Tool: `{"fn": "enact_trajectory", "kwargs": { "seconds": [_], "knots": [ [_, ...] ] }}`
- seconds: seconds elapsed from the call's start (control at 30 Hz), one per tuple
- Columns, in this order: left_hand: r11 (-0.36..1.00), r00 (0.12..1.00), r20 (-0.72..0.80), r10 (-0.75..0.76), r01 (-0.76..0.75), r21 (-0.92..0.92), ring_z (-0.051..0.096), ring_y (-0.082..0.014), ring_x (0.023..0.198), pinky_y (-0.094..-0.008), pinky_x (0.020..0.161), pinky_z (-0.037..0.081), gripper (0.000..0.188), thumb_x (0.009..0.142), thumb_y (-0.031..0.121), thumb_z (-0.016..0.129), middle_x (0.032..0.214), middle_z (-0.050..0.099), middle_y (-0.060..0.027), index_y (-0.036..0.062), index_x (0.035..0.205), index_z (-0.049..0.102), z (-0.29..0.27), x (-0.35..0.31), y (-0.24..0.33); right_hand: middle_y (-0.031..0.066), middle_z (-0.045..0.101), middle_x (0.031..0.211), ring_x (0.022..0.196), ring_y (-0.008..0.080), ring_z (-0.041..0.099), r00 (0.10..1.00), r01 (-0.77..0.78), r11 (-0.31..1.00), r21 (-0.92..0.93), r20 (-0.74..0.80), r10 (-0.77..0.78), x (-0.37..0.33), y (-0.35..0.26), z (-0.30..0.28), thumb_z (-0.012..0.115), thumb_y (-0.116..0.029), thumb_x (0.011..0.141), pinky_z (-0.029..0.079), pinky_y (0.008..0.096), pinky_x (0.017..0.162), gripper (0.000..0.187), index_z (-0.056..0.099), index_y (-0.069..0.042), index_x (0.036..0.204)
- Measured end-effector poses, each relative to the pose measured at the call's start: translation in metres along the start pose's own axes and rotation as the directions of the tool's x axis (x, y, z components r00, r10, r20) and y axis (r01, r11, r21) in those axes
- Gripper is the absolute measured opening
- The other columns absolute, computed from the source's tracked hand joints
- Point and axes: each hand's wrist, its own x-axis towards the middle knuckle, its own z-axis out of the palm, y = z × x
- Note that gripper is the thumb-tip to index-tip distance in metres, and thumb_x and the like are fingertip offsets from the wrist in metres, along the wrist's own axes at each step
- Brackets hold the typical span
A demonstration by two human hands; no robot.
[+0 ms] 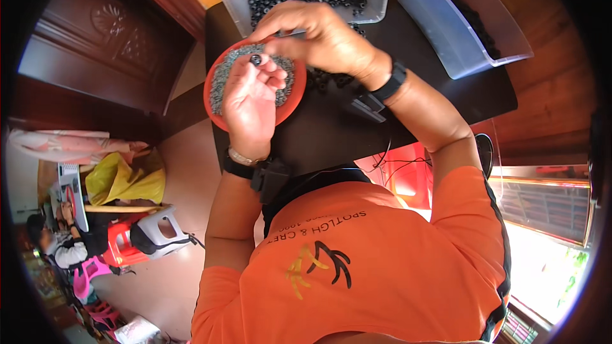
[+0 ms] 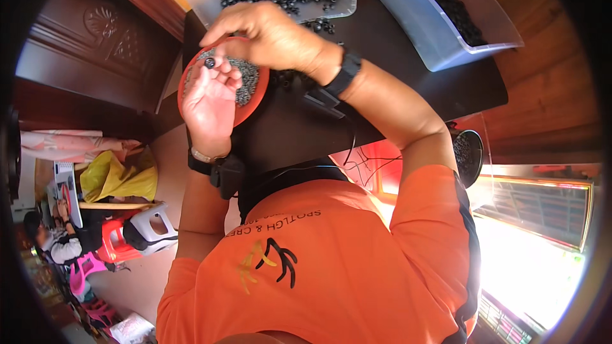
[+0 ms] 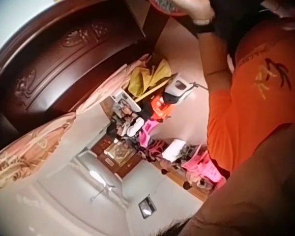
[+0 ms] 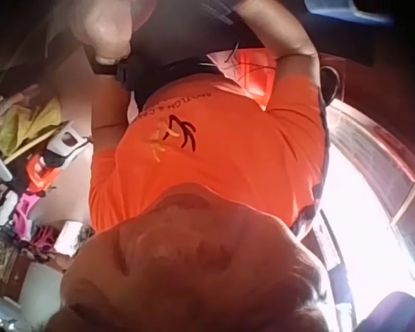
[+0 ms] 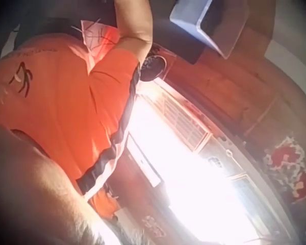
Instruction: Sort small black and blue plastic components from one container into another using a red lid as a temporary sorting surface.
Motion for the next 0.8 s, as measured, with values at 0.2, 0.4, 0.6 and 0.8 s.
{"fn": "enact_trajectory", "kwargs": {
  "seconds": [0.2, 0.4, 0.6, 0.8],
  "knots": [
    [0.976, 0.991, 0.128, 0.05, -0.075, 0.205, 0.057, -0.0217, 0.083, -0.0325, 0.075, 0.044, 0.018, 0.095, 0.019, 0.049, 0.093, 0.058, -0.0073, 0.0039, 0.104, 0.055, 0.003, -0.005, 0.003, -0.0001, 0.065, 0.091, 0.085, 0.0074, 0.059, 0.954, -0.295, 0.955, 0.017, -0.056, 0.295, -0.015, 0.003, -0.049, 0.063, -0.005, 0.088, 0.046, 0.0227, 0.074, 0.011, 0.068, -0.003, 0.098],
    [1.0, 0.993, 0.115, -0.019, 0.019, 0.0, 0.055, -0.0224, 0.088, -0.0354, 0.077, 0.045, 0.021, 0.093, 0.019, 0.048, 0.098, 0.057, -0.0055, 0.0062, 0.108, 0.057, -0.004, -0.003, -0.002, 0.0006, 0.066, 0.085, 0.079, 0.0092, 0.059, 0.835, -0.522, 0.752, -0.403, -0.059, 0.548, -0.036, -0.004, -0.096, 0.065, -0.011, 0.086, 0.047, 0.024, 0.072, 0.013, 0.069, -0.004, 0.097],
    [0.992, 0.984, 0.132, -0.123, 0.124, -0.001, 0.053, -0.0224, 0.092, -0.0364, 0.081, 0.043, 0.021, 0.096, 0.02, 0.045, 0.1, 0.054, -0.0052, 0.0068, 0.107, 0.058, -0.011, 0.0, 0.004, 0.0036, 0.066, 0.078, 0.075, 0.0115, 0.06, 0.745, -0.625, 0.647, -0.436, -0.089, 0.661, -0.064, 0.032, -0.129, 0.069, -0.011, 0.081, 0.048, 0.0258, 0.071, 0.014, 0.069, -0.003, 0.093],
    [0.988, 0.983, 0.105, -0.15, 0.152, -0.014, 0.054, -0.0236, 0.088, -0.0364, 0.079, 0.044, 0.02, 0.097, 0.02, 0.046, 0.099, 0.056, -0.006, 0.0068, 0.106, 0.057, -0.007, 0.0, 0.002, 0.0041, 0.065, 0.076, 0.073, 0.0137, 0.061, 0.707, -0.608, 0.589, -0.532, -0.026, 0.706, -0.074, 0.052, -0.114, 0.072, -0.011, 0.075, 0.048, 0.0279, 0.069, 0.018, 0.069, -0.004, 0.091]
  ]
}}
